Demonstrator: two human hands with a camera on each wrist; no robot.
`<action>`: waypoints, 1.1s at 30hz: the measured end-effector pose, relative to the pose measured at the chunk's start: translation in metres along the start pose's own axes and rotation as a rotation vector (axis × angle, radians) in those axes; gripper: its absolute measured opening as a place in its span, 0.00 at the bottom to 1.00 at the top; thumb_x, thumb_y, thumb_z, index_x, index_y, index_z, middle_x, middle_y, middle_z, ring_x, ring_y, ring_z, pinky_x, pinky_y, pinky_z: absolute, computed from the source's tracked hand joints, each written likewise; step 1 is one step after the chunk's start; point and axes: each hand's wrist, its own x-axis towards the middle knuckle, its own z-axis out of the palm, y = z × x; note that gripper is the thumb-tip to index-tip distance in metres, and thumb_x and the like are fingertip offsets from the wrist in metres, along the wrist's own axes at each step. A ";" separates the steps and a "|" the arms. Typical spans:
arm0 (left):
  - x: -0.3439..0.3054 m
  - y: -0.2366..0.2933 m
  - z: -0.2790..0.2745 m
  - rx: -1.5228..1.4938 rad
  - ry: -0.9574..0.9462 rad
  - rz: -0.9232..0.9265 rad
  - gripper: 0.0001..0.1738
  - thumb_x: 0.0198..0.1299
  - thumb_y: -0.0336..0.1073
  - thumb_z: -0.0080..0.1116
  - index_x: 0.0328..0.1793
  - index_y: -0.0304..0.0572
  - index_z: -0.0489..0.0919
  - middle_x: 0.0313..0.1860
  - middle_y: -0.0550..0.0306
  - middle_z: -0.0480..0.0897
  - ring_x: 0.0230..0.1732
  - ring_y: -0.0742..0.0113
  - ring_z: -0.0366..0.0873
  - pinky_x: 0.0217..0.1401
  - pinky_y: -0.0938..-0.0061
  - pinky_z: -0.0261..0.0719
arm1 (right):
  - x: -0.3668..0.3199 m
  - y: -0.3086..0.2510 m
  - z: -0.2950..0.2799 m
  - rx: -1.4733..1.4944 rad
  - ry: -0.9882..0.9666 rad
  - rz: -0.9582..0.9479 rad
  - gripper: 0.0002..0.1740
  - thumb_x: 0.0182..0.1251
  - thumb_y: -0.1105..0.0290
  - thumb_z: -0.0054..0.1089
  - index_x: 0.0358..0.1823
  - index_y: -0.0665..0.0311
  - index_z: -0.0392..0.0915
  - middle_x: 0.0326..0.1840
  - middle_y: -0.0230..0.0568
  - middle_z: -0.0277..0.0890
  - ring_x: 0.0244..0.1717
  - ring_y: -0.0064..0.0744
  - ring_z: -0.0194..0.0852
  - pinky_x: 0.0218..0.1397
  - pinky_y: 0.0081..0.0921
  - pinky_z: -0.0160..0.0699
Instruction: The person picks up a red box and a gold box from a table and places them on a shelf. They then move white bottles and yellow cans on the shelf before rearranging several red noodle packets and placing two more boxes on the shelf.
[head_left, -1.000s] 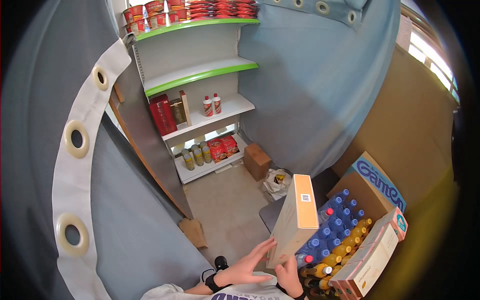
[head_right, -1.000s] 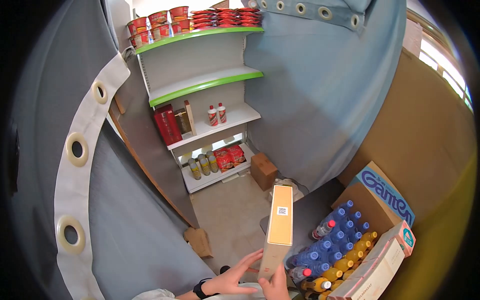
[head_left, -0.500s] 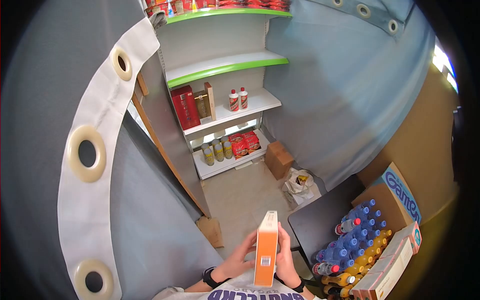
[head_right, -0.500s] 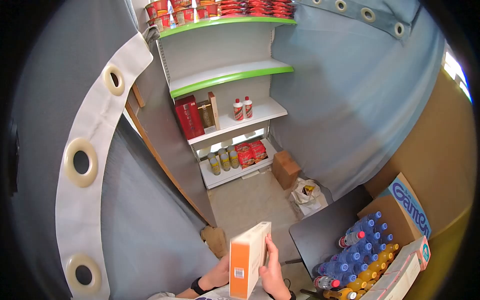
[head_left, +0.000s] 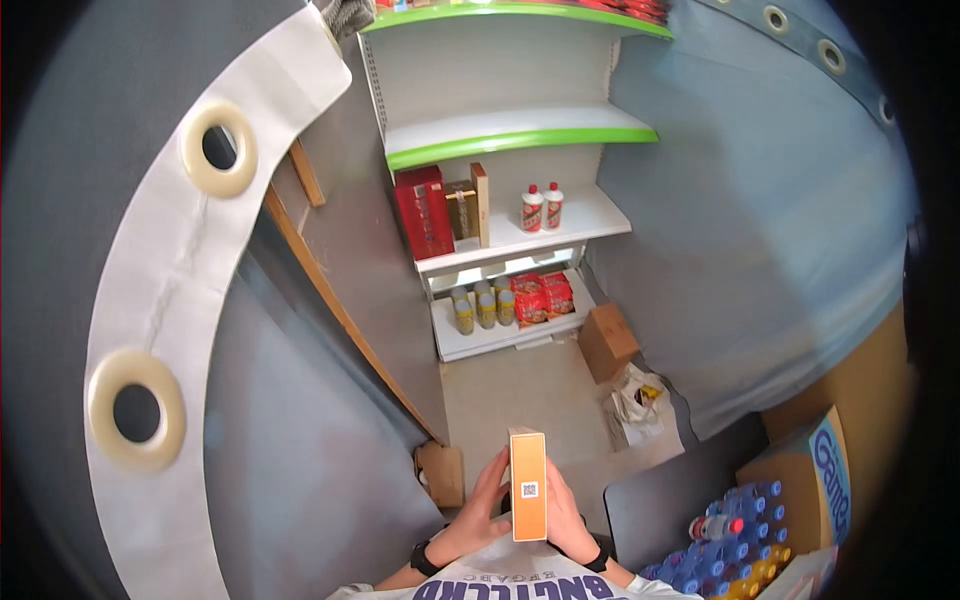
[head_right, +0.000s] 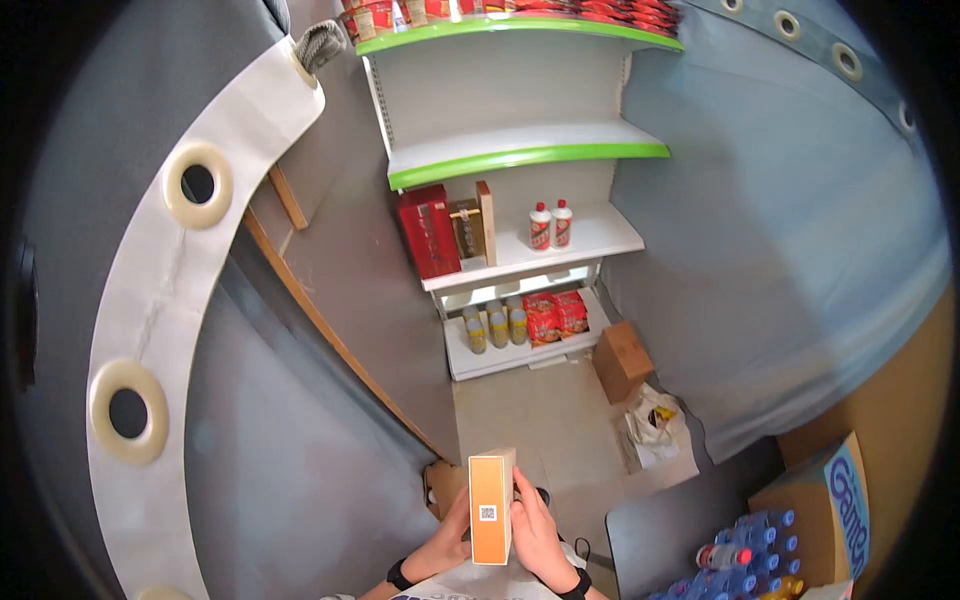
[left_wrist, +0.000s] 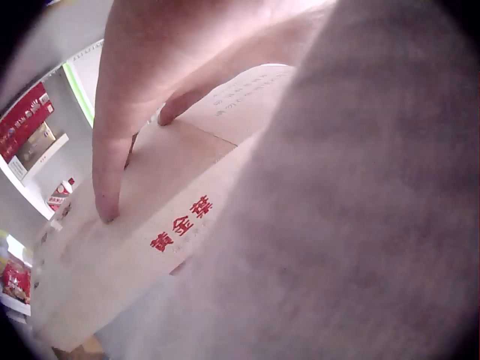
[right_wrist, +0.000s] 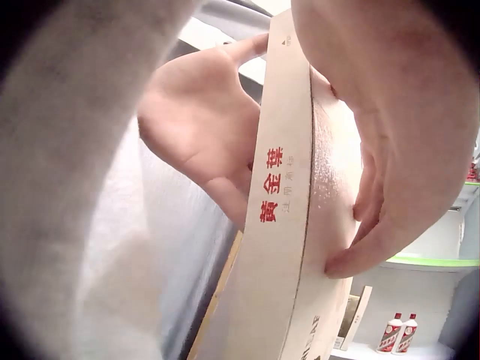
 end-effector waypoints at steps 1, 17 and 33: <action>0.012 -0.001 -0.005 -0.057 0.005 -0.019 0.57 0.49 0.52 0.61 0.75 0.42 0.36 0.74 0.48 0.40 0.75 0.54 0.37 0.71 0.55 0.50 | 0.015 -0.002 -0.004 0.014 -0.007 0.001 0.28 0.71 0.61 0.34 0.67 0.70 0.51 0.65 0.55 0.57 0.64 0.46 0.58 0.65 0.32 0.57; 0.155 -0.036 0.000 0.149 0.244 -0.239 0.49 0.60 0.50 0.55 0.71 0.24 0.41 0.63 0.31 0.56 0.65 0.48 0.57 0.59 0.68 0.70 | 0.143 0.037 -0.098 0.148 -0.105 0.103 0.24 0.74 0.60 0.31 0.59 0.72 0.63 0.52 0.41 0.70 0.53 0.27 0.67 0.57 0.23 0.64; 0.292 -0.063 -0.039 0.196 -0.178 -0.220 0.52 0.57 0.61 0.51 0.69 0.19 0.47 0.63 0.29 0.59 0.65 0.45 0.59 0.65 0.67 0.61 | 0.214 0.065 -0.138 0.236 0.005 0.121 0.34 0.72 0.47 0.33 0.67 0.70 0.52 0.61 0.43 0.62 0.63 0.32 0.58 0.66 0.28 0.55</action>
